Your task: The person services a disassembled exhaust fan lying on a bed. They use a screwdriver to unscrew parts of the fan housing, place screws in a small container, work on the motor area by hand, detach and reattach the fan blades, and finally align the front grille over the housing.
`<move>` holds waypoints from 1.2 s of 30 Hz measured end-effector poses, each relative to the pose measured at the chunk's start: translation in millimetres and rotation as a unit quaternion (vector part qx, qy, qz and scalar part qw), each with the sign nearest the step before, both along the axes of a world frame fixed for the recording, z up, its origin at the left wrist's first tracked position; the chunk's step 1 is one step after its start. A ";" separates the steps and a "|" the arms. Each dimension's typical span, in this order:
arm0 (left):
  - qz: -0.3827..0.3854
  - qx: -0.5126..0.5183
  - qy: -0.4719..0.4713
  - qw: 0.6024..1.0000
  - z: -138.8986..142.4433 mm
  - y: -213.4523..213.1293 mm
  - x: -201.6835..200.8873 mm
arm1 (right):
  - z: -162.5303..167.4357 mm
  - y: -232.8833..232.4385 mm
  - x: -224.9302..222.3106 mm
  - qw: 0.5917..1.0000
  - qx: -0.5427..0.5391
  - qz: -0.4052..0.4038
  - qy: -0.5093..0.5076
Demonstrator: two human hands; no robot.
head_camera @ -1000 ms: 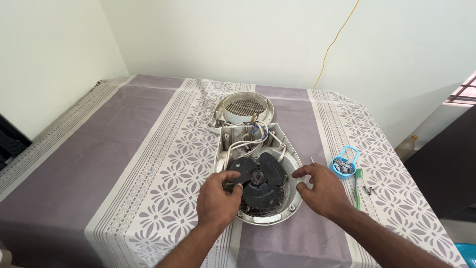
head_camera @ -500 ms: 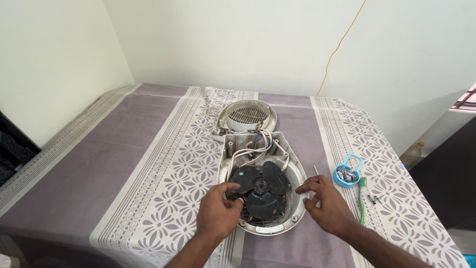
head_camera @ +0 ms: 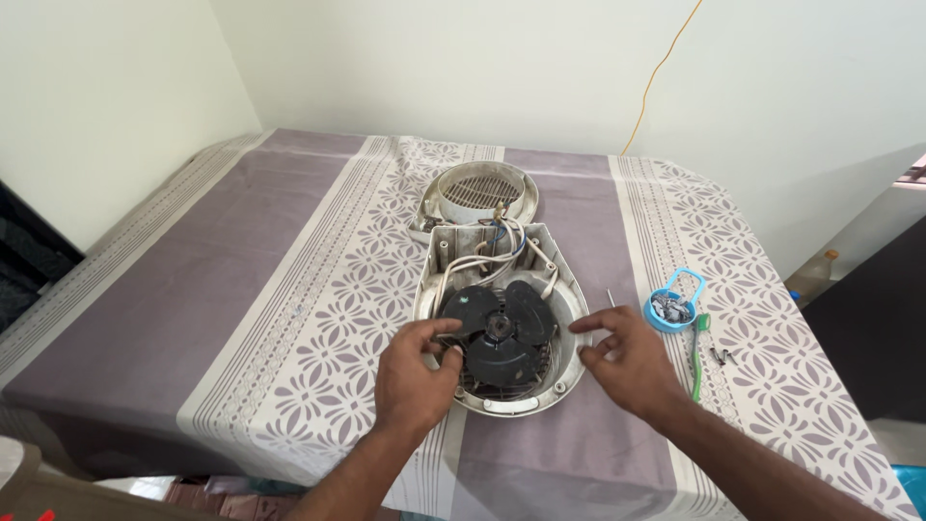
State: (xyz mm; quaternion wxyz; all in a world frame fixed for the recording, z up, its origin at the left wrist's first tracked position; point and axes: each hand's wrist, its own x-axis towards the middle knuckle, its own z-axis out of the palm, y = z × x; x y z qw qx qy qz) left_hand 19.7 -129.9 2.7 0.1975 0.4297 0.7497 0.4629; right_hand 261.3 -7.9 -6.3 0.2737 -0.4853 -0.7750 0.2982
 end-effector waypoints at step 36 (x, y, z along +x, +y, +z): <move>0.094 -0.125 -0.104 0.982 -11.6 9.2 -37.5 | 12.6 13.8 -36.9 0.965 -0.190 -0.160 0.085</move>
